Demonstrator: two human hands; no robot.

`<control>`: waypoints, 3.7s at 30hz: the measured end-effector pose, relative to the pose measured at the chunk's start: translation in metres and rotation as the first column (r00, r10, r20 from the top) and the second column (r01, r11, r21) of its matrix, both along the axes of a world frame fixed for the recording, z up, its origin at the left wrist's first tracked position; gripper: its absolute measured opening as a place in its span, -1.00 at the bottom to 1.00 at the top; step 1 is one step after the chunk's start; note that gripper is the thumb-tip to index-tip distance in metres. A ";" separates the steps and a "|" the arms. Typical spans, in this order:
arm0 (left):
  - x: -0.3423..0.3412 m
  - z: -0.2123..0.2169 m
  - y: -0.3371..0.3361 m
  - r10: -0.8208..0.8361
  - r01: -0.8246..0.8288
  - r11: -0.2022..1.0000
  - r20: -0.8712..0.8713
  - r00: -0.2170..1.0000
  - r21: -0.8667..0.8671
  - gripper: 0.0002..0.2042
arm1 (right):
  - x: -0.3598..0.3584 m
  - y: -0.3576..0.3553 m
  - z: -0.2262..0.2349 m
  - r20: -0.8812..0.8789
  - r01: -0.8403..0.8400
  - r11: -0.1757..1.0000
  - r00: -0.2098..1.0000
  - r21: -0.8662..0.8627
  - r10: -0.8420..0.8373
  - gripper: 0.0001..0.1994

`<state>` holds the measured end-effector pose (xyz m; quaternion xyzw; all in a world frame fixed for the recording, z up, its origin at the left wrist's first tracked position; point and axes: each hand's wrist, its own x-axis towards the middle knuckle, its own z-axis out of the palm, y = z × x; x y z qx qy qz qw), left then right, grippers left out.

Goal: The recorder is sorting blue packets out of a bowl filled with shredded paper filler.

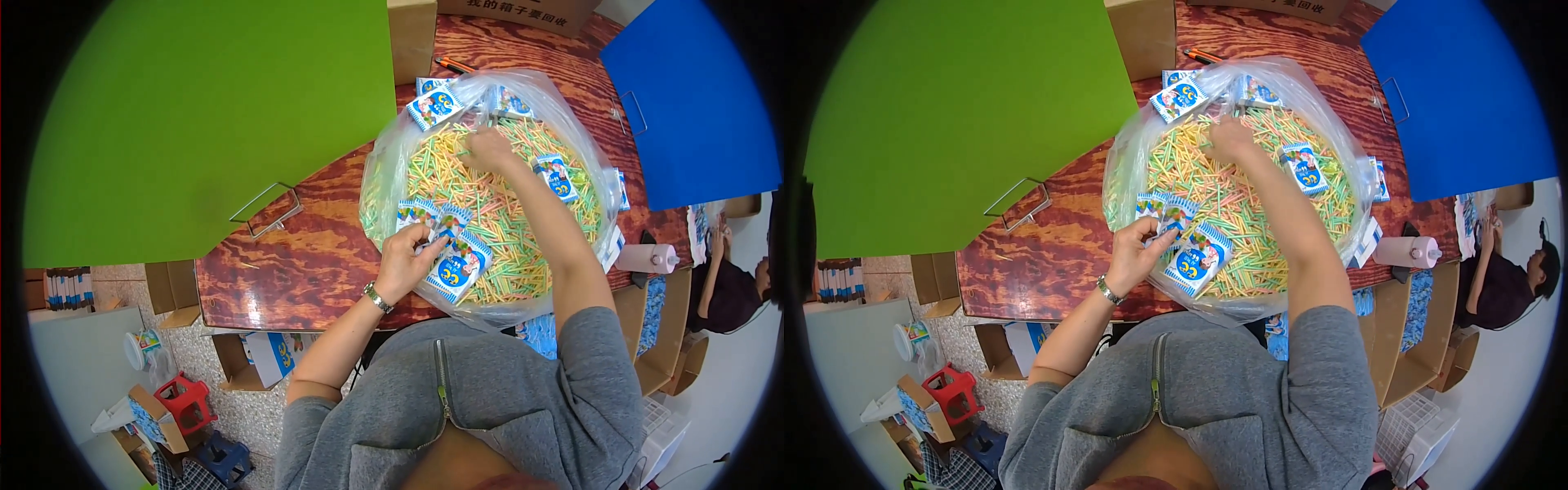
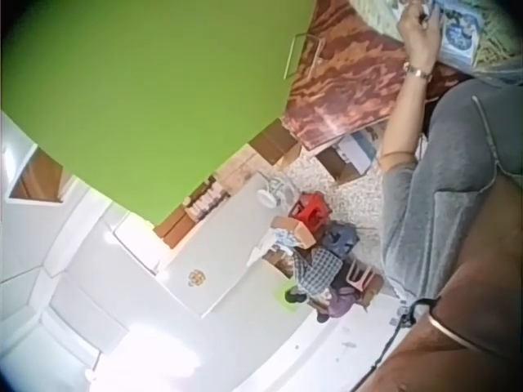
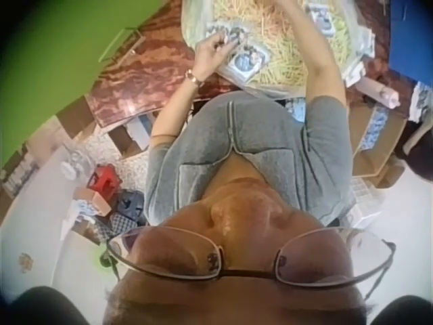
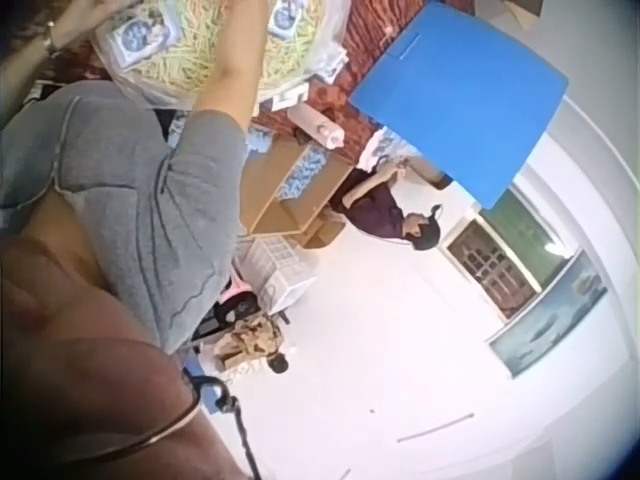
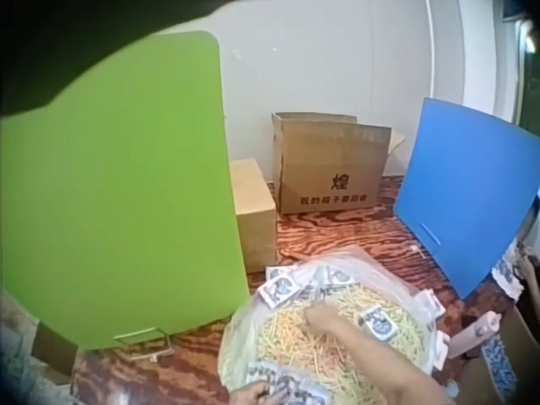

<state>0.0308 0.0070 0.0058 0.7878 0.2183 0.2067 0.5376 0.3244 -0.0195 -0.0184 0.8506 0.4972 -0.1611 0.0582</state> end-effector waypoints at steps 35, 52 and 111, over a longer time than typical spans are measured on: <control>0.099 0.021 -0.015 -0.100 0.421 0.454 0.424 0.900 -0.785 -0.81 | -0.044 -0.123 0.058 -1.000 0.284 0.958 -0.001 0.024 0.026 -0.72; 0.065 0.034 -0.001 -0.062 0.326 0.680 0.391 0.918 -0.657 -0.84 | -0.054 -0.107 0.084 -0.957 0.173 0.984 0.290 0.045 -0.008 -0.69; 0.007 0.015 0.012 0.069 -0.236 0.794 0.303 0.950 0.560 -0.71 | -0.094 -0.052 0.186 -0.307 -0.523 0.852 0.813 -0.008 0.495 -0.71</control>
